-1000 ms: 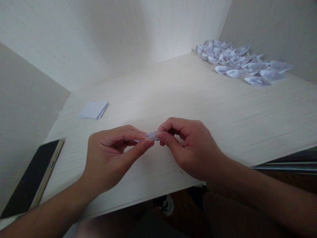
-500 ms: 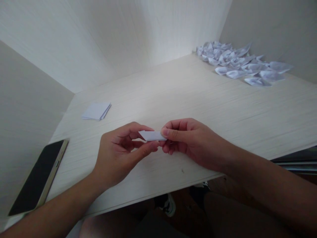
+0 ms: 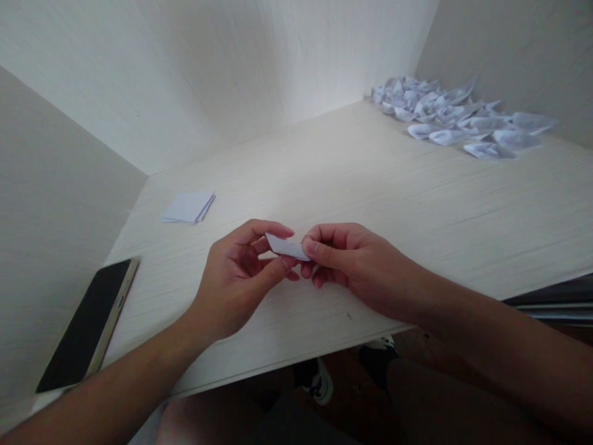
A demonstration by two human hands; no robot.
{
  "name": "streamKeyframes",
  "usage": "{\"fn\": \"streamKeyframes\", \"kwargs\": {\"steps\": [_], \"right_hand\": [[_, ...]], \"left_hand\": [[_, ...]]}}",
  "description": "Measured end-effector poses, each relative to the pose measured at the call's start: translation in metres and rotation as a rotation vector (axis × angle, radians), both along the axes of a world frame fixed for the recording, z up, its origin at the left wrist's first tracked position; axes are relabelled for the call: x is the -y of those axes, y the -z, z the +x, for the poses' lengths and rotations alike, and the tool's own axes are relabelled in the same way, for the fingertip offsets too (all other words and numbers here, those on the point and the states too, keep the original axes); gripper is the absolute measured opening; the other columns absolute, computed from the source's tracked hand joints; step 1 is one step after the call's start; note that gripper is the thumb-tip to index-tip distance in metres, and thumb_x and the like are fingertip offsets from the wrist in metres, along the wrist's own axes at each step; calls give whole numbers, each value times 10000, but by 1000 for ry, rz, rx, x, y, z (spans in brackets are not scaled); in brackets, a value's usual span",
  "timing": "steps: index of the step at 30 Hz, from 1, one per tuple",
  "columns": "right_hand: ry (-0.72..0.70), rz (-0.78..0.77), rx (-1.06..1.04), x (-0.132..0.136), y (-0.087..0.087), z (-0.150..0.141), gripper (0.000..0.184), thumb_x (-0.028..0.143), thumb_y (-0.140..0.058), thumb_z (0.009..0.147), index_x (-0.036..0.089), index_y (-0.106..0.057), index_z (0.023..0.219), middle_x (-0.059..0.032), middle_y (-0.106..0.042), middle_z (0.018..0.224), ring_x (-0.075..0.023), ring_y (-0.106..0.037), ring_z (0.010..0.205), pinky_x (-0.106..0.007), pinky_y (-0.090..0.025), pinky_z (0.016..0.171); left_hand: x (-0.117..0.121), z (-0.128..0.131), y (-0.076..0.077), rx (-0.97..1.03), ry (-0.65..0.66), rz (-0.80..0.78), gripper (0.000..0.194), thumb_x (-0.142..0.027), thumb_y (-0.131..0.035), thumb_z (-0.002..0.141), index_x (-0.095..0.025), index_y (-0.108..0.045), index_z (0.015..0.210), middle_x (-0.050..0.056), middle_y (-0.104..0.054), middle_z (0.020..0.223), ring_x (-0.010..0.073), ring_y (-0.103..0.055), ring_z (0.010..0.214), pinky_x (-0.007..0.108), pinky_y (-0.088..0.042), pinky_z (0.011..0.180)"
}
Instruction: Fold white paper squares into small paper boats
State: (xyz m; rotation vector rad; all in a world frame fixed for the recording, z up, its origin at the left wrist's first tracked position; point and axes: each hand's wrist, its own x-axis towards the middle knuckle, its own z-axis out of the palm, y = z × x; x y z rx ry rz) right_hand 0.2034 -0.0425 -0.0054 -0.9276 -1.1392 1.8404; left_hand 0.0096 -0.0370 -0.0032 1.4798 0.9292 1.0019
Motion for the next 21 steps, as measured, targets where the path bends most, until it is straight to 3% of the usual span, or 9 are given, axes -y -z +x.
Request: {"fn": "streamKeyframes", "kwargs": {"steps": [2, 5, 8, 12, 16, 21], "right_hand": [[10, 51, 88, 1, -1, -1, 222, 220, -598, 1008, 161, -640, 798, -16, -684, 788, -97, -584, 668, -233, -486, 646], [44, 178, 191, 4, 1, -3, 207, 227, -575, 1005, 173, -630, 814, -5, -670, 775, -102, -573, 619, -248, -481, 603], [149, 464, 295, 7, 7, -5, 145, 282, -634, 978, 183, -652, 873, -15, -670, 831, -134, -610, 707, -273, -493, 638], [276, 845, 378, 9, 14, -7, 31, 173, -679, 947, 175, -686, 916, -49, -670, 1005, -157, -629, 935, -302, -518, 811], [292, 925, 328, 10, 13, -6, 109, 83, -652, 950, 175, -700, 920, -42, -667, 1032, -133, -646, 956, -278, -534, 845], [296, 934, 277, 10, 10, -5, 134, 74, -700, 931, 183, -712, 853, -22, -667, 996, -115, -664, 928, -254, -553, 833]], "left_hand": [[0, 0, 2, 5, -6, 26, 193, -115, -764, 872, -205, -685, 1023, 4, -777, 820, 134, -769, 715, 223, -657, 671], [1, 0, 4, -40, -41, 203, 194, -73, -724, 876, -209, -690, 1011, -5, -735, 831, 120, -744, 697, 226, -648, 659], [1, -1, 5, -124, -72, 430, 220, -49, -701, 868, -217, -703, 1010, 5, -689, 881, 120, -706, 751, 227, -627, 656], [1, -4, 6, -211, -45, 625, 331, -13, -678, 858, -237, -703, 1100, 30, -676, 950, 147, -668, 843, 253, -601, 669], [0, -6, 7, -229, -40, 783, 447, 29, -680, 825, -218, -697, 1197, 51, -676, 1003, 160, -657, 886, 273, -569, 673], [-1, -6, 2, -230, -54, 931, 431, 31, -688, 820, -198, -698, 1185, 73, -718, 1077, 187, -691, 993, 317, -606, 774]]}}
